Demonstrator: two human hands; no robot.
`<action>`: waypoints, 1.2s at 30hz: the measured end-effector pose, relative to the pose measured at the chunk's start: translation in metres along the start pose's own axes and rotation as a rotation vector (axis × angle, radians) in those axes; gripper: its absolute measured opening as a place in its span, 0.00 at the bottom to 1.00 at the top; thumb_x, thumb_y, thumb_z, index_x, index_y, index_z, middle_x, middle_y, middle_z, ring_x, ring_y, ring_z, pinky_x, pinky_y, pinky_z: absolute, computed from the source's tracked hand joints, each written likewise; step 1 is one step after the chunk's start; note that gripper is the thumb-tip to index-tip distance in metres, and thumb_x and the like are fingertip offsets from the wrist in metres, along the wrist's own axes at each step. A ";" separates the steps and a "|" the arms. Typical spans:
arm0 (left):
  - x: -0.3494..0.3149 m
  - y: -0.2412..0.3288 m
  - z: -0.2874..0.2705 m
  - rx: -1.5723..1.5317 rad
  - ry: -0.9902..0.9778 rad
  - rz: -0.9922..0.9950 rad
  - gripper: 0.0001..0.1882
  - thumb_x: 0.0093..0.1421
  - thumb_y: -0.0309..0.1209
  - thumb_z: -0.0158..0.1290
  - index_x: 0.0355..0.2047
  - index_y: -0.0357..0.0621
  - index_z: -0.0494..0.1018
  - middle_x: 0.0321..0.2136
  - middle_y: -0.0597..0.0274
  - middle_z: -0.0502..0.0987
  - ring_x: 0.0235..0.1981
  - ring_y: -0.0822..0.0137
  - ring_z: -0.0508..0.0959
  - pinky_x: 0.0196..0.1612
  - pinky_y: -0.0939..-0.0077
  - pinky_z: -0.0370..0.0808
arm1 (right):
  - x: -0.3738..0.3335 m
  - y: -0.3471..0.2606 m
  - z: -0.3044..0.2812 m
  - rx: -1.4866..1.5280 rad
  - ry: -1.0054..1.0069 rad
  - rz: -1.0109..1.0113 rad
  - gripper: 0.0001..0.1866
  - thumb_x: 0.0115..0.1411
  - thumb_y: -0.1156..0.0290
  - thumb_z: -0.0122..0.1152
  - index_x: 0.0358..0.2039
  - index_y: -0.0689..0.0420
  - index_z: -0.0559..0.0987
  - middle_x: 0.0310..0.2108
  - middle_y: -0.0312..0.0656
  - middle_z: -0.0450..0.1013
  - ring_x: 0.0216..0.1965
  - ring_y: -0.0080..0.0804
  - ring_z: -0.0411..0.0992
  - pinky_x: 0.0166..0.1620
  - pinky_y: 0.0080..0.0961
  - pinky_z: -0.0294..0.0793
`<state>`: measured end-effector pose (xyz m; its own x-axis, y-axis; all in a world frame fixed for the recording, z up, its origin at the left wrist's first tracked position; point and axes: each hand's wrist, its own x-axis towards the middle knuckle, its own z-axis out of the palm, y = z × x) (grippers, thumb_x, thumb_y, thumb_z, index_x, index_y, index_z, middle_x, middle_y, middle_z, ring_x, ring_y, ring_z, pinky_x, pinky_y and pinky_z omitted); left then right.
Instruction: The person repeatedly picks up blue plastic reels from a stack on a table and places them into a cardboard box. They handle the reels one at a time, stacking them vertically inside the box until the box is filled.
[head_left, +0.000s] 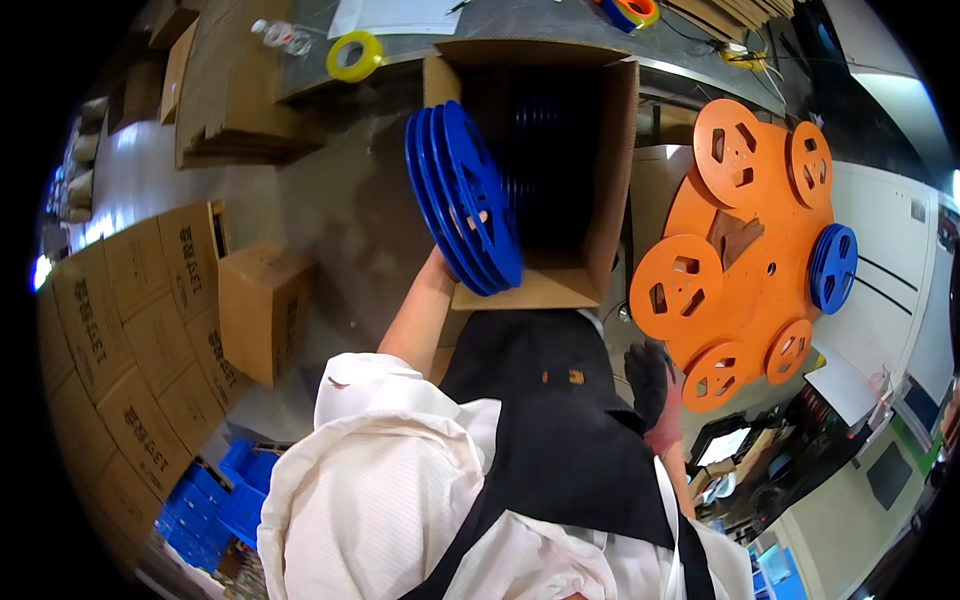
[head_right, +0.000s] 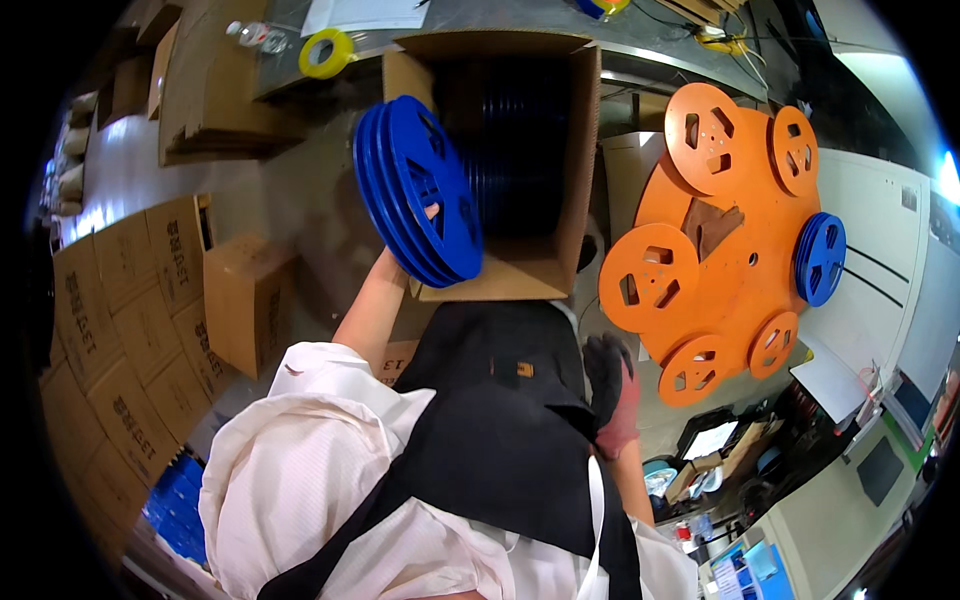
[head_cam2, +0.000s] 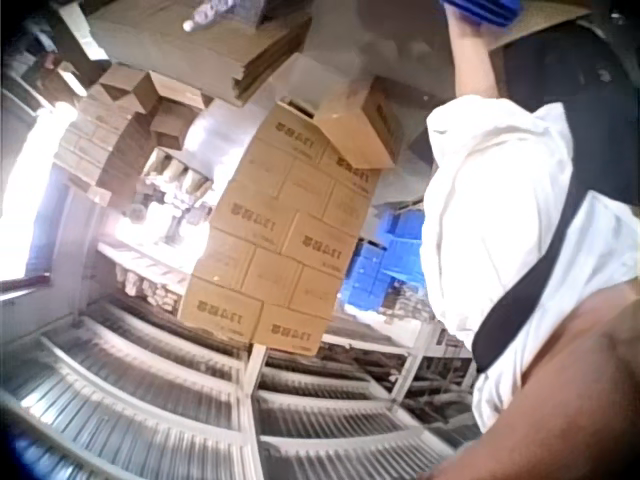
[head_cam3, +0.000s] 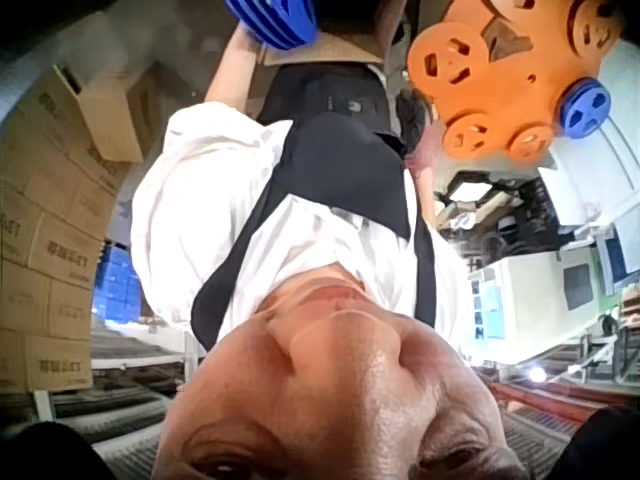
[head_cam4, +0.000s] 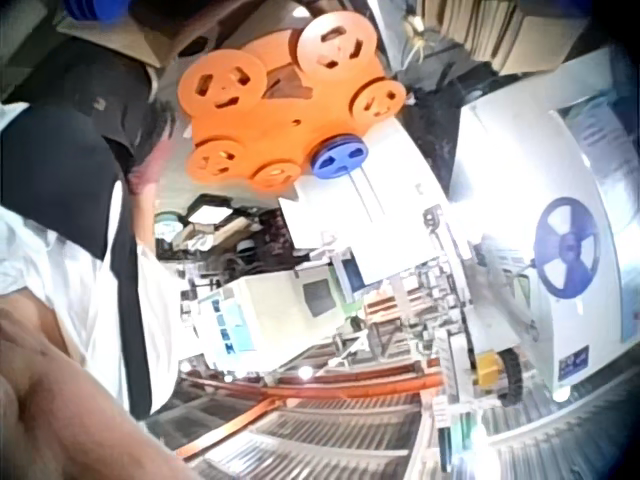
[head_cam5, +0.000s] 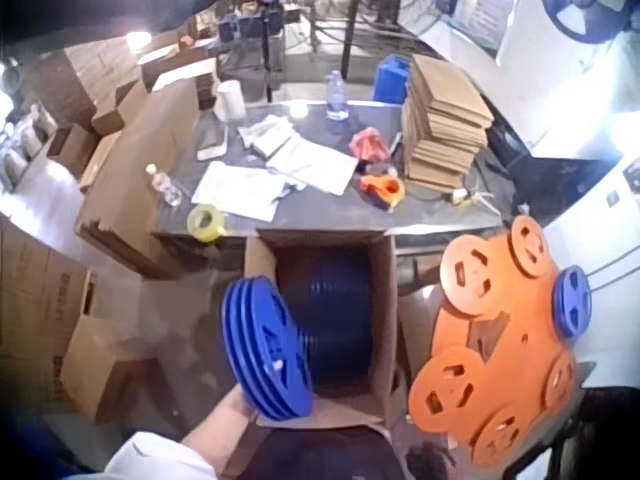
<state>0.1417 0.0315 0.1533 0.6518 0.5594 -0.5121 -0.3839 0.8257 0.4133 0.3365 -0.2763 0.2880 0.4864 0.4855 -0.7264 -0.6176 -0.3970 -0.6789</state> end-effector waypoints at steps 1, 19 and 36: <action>0.015 -0.001 -0.011 0.051 0.039 -0.025 0.32 0.58 0.52 0.49 0.54 0.41 0.66 0.46 0.52 0.73 0.47 0.55 0.75 0.54 0.57 0.70 | 0.000 0.002 -0.008 0.069 0.020 0.061 0.20 0.68 0.67 0.42 0.57 0.63 0.62 0.54 0.48 0.66 0.57 0.37 0.65 0.60 0.31 0.64; 0.199 -0.001 -0.091 0.465 0.257 -0.351 0.36 0.49 0.49 0.62 0.54 0.42 0.66 0.43 0.54 0.75 0.43 0.57 0.75 0.47 0.61 0.75 | 0.000 0.030 -0.030 0.052 0.233 0.296 0.21 0.66 0.68 0.47 0.56 0.64 0.64 0.52 0.49 0.68 0.55 0.36 0.67 0.59 0.27 0.66; 0.038 -0.145 -0.171 0.444 0.711 -0.517 0.32 0.62 0.54 0.46 0.63 0.57 0.56 0.53 0.55 0.70 0.45 0.63 0.73 0.44 0.71 0.71 | -0.042 0.109 -0.116 -0.861 0.108 -0.099 0.20 0.58 0.69 0.55 0.51 0.61 0.71 0.47 0.46 0.71 0.49 0.37 0.70 0.53 0.27 0.68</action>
<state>0.1106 -0.0545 -0.0553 0.0692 0.1701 -0.9830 0.2130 0.9601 0.1811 0.3201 -0.4305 0.2321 0.5963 0.4895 -0.6363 0.0908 -0.8287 -0.5523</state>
